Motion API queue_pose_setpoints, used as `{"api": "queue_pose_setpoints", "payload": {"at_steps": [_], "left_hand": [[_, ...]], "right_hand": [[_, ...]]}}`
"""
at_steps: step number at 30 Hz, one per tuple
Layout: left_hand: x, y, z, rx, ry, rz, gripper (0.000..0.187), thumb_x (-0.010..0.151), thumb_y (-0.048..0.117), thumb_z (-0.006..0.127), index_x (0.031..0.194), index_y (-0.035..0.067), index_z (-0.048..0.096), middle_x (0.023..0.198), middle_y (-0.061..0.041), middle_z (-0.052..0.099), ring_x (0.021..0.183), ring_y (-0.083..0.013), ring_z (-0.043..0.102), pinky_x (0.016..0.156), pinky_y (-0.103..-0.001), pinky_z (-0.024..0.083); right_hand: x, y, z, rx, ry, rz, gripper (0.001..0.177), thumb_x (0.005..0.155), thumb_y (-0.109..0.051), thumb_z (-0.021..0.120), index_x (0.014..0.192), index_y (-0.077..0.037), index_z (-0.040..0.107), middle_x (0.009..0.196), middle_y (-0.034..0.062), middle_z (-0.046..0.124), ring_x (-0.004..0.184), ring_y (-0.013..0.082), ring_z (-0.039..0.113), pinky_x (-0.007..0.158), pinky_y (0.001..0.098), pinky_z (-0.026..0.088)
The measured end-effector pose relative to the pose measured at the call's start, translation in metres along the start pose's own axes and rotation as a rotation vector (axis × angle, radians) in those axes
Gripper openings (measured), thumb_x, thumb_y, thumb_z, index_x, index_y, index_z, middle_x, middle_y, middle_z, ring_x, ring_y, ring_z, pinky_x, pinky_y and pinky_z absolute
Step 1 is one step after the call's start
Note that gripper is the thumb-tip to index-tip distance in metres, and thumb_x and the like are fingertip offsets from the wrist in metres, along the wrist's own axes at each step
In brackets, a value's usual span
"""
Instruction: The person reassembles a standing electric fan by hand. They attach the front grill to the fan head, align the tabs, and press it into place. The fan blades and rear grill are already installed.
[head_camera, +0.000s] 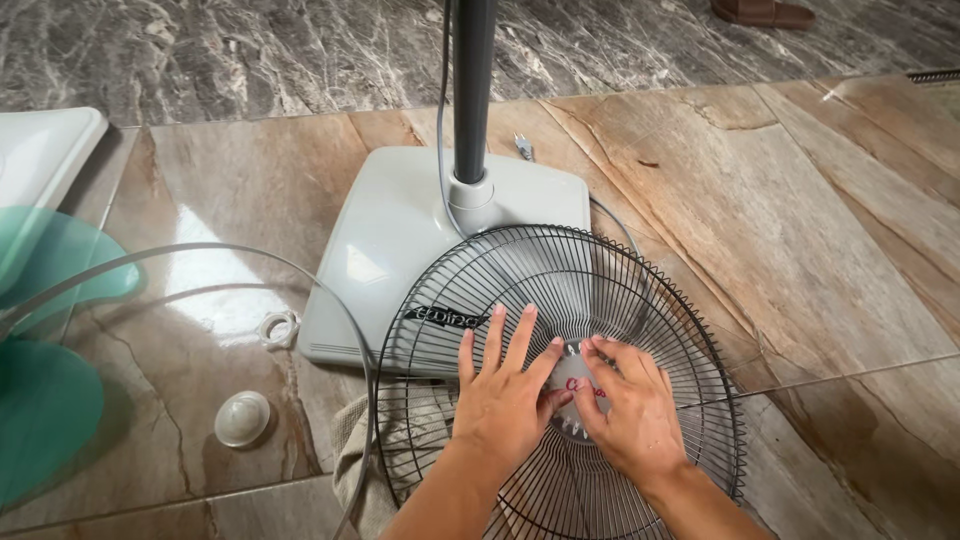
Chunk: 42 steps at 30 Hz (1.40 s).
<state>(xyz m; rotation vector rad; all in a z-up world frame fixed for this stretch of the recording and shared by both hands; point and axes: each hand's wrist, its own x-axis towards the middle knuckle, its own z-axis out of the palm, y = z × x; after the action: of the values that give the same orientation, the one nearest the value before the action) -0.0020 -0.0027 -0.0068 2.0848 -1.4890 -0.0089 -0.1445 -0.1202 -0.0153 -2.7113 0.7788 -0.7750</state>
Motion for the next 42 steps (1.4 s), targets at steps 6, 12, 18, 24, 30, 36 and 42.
{"api": "queue_pose_setpoints", "payload": {"at_steps": [6, 12, 18, 24, 30, 36, 42], "left_hand": [[-0.003, -0.003, -0.004, -0.048, -0.014, 0.032, 0.054, 0.088, 0.04, 0.07, 0.135, 0.015, 0.062, 0.162, -0.016, 0.029, 0.15, -0.0458, 0.015, 0.113, -0.07, 0.008], [0.007, -0.003, -0.013, -0.088, -0.144, -0.022, 0.054, 0.083, 0.038, 0.076, 0.131, 0.017, 0.062, 0.163, -0.016, 0.026, 0.152, -0.0463, 0.008, 0.112, -0.074, 0.003], [0.019, -0.009, -0.039, -0.199, -0.334, -0.076, 0.087, 0.059, 0.038, 0.09, 0.137, 0.021, 0.054, 0.169, -0.01, 0.016, 0.154, -0.0401, -0.002, 0.116, -0.069, -0.004], [0.026, -0.006, -0.043, -0.18, -0.504, -0.224, 0.075, 0.06, 0.031, 0.089, 0.126, 0.024, 0.055, 0.168, -0.002, 0.012, 0.159, -0.0304, -0.009, 0.124, -0.059, -0.009], [0.023, -0.005, -0.039, -0.2, -0.436, -0.237, 0.048, 0.072, 0.024, 0.081, 0.116, 0.022, 0.06, 0.169, 0.003, 0.015, 0.16, -0.0262, -0.008, 0.124, -0.058, -0.01], [0.023, -0.007, -0.036, -0.203, -0.441, -0.232, 0.04, 0.075, 0.021, 0.078, 0.111, 0.019, 0.061, 0.169, 0.004, 0.014, 0.159, -0.0257, -0.008, 0.124, -0.057, -0.009], [0.014, -0.016, -0.046, -0.249, -0.327, -0.153, 0.041, 0.079, 0.023, 0.078, 0.117, 0.018, 0.065, 0.167, -0.006, 0.02, 0.157, -0.0308, 0.005, 0.123, -0.055, 0.003]], "right_hand": [[0.0, 0.002, 0.001, -0.011, -0.023, -0.038, 0.044, 0.079, -0.013, 0.065, 0.122, -0.004, 0.071, 0.125, 0.0093, 0.067, 0.121, 0.027, 0.062, 0.096, 0.0427, 0.049], [-0.003, -0.002, 0.004, -0.037, 0.007, -0.081, 0.053, 0.075, -0.015, 0.066, 0.127, -0.004, 0.065, 0.128, 0.0117, 0.064, 0.12, 0.0291, 0.059, 0.097, 0.0439, 0.047], [-0.002, -0.004, 0.005, -0.057, 0.021, 0.048, 0.052, 0.079, -0.018, 0.064, 0.129, -0.007, 0.058, 0.127, 0.0156, 0.063, 0.109, 0.0318, 0.057, 0.095, 0.046, 0.043], [-0.017, 0.012, 0.013, 0.022, 0.172, 0.211, 0.052, 0.08, 0.0, 0.054, 0.129, -0.004, 0.067, 0.119, 0.016, 0.064, 0.107, 0.0339, 0.058, 0.097, 0.0439, 0.047], [-0.017, 0.024, 0.013, 0.16, 0.205, 0.178, 0.043, 0.079, 0.003, 0.054, 0.115, -0.007, 0.076, 0.105, 0.0135, 0.065, 0.098, 0.0309, 0.061, 0.089, 0.0402, 0.05], [-0.012, 0.02, 0.012, 0.128, 0.192, 0.203, 0.036, 0.08, 0.002, 0.058, 0.11, -0.006, 0.076, 0.102, 0.0131, 0.066, 0.095, 0.0303, 0.062, 0.084, 0.0392, 0.051], [-0.027, 0.044, 0.028, 0.096, 0.224, 0.15, 0.045, 0.076, -0.002, 0.064, 0.119, -0.009, 0.072, 0.112, 0.0179, 0.061, 0.108, 0.0341, 0.058, 0.092, 0.0452, 0.047]]}}
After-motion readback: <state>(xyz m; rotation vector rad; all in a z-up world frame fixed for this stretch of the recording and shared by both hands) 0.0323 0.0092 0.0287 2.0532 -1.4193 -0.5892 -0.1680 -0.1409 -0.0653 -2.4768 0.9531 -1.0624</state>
